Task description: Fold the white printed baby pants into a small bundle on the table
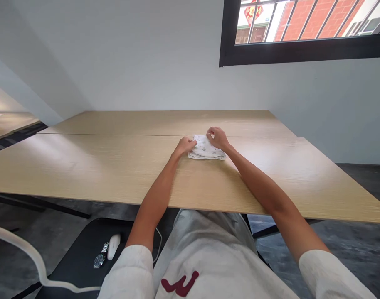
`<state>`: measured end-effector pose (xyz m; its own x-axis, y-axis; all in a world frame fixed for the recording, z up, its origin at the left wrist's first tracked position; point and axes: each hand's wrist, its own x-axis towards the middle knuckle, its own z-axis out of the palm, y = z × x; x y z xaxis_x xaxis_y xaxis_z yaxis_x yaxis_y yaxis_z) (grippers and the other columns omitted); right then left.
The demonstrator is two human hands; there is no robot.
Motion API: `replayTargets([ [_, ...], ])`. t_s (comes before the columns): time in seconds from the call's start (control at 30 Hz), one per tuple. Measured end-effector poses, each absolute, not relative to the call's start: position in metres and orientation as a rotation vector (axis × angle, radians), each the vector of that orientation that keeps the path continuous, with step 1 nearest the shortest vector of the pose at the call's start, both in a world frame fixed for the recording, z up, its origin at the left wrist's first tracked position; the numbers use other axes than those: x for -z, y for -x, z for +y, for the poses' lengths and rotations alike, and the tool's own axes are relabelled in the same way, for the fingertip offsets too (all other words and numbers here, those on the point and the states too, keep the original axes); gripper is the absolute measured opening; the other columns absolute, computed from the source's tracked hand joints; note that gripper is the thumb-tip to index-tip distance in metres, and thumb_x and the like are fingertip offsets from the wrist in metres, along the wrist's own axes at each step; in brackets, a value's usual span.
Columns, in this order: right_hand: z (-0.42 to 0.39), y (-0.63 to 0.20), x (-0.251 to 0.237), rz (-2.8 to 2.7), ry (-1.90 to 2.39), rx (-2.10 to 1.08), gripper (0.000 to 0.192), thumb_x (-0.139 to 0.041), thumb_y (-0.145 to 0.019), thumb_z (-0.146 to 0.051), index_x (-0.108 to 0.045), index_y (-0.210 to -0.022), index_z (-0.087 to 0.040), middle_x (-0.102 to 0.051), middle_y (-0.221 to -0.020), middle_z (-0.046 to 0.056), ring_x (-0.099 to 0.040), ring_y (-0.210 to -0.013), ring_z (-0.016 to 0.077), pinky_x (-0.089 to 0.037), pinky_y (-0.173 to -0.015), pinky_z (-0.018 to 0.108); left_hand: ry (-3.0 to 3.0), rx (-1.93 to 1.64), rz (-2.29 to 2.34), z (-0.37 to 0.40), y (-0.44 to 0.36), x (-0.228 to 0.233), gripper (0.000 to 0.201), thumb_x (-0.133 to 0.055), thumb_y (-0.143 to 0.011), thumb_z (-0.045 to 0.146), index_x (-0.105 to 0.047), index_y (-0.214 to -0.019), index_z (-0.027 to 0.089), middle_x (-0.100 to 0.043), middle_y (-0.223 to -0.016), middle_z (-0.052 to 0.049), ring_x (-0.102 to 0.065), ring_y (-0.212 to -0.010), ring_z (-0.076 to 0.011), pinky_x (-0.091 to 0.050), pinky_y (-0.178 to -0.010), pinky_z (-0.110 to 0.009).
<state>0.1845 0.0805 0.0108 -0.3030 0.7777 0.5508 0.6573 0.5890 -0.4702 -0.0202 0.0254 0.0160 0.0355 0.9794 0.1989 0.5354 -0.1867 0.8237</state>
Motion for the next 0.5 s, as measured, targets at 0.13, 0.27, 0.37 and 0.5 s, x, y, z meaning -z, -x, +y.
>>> replayTargets([
  [0.13, 0.076, -0.196, -0.009, -2.147, 1.106, -0.026, 0.013, -0.050, -0.096, -0.021, -0.061, -0.090, -0.016, -0.063, -0.101, 0.013, -0.055, -0.098, 0.0264, -0.039, -0.086, 0.038, -1.682, -0.950, 1.620, 0.026, 0.024, -0.014, 0.040, -0.068, -0.070, 0.024, -0.042, -0.041, 0.018, -0.044, -0.044, 0.000, -0.042, -0.044, -0.0134, -0.028, -0.047, -0.026],
  [0.27, 0.069, -0.197, -0.004, -2.428, 0.973, 0.205, 0.013, -0.056, -0.098, -0.022, -0.065, -0.095, -0.014, -0.063, -0.104, 0.014, -0.054, -0.102, 0.0293, -0.034, -0.094, 0.041, -1.677, -0.978, 1.708, 0.030, 0.026, -0.013, 0.040, -0.072, -0.064, 0.018, -0.040, -0.040, 0.019, -0.035, -0.040, 0.003, -0.037, -0.042, -0.0121, -0.025, -0.047, -0.026],
  [0.37, 0.068, -0.199, 0.001, -2.560, 1.005, 0.165, 0.015, -0.058, -0.099, -0.024, -0.067, -0.098, -0.013, -0.064, -0.101, 0.013, -0.056, -0.097, 0.0277, -0.037, -0.085, 0.036, -1.702, -0.951, 1.753, 0.030, 0.026, -0.012, 0.034, -0.073, -0.061, 0.014, -0.042, -0.046, 0.020, -0.035, -0.044, 0.004, -0.039, -0.047, -0.0129, -0.027, -0.051, -0.026],
  [0.5, 0.072, -0.208, 0.006, -2.536, 1.096, 0.100, 0.016, -0.058, -0.100, -0.026, -0.068, -0.102, -0.014, -0.064, -0.101, 0.011, -0.057, -0.094, 0.0247, -0.038, -0.077, 0.032, -1.741, -1.143, 1.682, 0.030, 0.023, -0.009, 0.036, -0.072, -0.051, 0.003, -0.052, -0.074, 0.022, -0.051, -0.058, 0.005, -0.048, -0.055, -0.0152, -0.032, -0.052, -0.024],
])
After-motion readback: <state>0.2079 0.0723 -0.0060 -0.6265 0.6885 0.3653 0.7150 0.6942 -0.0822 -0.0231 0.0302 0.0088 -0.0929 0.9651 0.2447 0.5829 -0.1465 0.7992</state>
